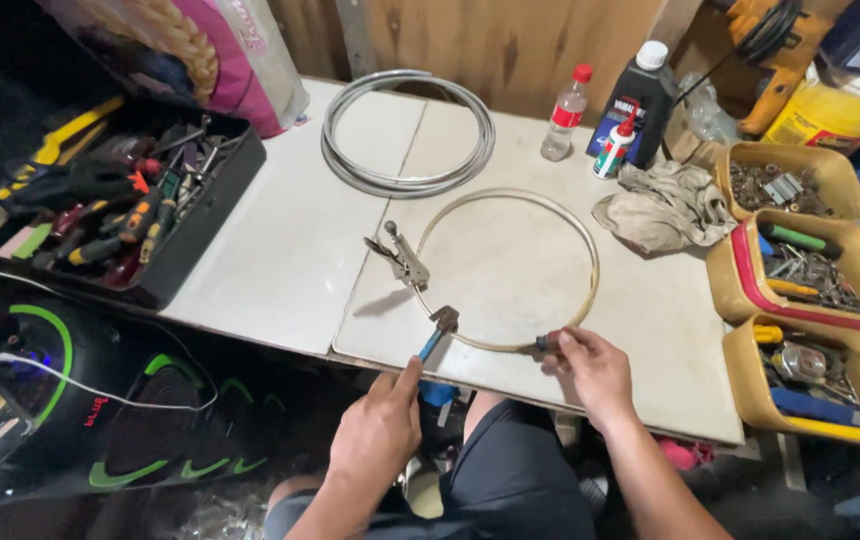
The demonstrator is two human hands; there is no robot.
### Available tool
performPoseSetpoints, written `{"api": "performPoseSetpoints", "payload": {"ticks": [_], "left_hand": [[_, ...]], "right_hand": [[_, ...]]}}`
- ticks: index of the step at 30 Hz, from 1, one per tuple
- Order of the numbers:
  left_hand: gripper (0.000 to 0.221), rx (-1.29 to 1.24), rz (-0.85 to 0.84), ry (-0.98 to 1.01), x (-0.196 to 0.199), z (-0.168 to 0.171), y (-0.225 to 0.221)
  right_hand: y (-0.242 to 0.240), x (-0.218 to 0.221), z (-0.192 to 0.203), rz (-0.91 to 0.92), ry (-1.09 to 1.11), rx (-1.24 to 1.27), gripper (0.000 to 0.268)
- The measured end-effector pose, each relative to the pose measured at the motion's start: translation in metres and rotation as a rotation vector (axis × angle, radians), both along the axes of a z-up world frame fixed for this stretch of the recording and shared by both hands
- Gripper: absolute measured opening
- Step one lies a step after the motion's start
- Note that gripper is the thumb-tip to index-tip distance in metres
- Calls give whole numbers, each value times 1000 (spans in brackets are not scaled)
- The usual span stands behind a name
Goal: Using a hammer to tap and adjust a metal hoop on a workbench
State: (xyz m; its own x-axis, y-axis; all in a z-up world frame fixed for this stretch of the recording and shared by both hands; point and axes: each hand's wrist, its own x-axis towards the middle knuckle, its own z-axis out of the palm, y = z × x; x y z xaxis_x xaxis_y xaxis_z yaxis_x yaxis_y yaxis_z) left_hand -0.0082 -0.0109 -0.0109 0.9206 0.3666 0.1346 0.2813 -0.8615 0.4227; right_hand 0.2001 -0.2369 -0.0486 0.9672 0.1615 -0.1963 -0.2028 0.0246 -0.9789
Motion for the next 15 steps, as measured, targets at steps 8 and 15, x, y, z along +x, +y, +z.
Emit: {"api": "performPoseSetpoints", "payload": {"ticks": [8, 15], "left_hand": [[55, 39, -20, 23, 7, -8, -5], [53, 74, -28, 5, 7, -5, -5]], "right_hand": [[6, 10, -20, -58, 63, 188, 21], [9, -13, 6, 117, -539, -366, 36]]}}
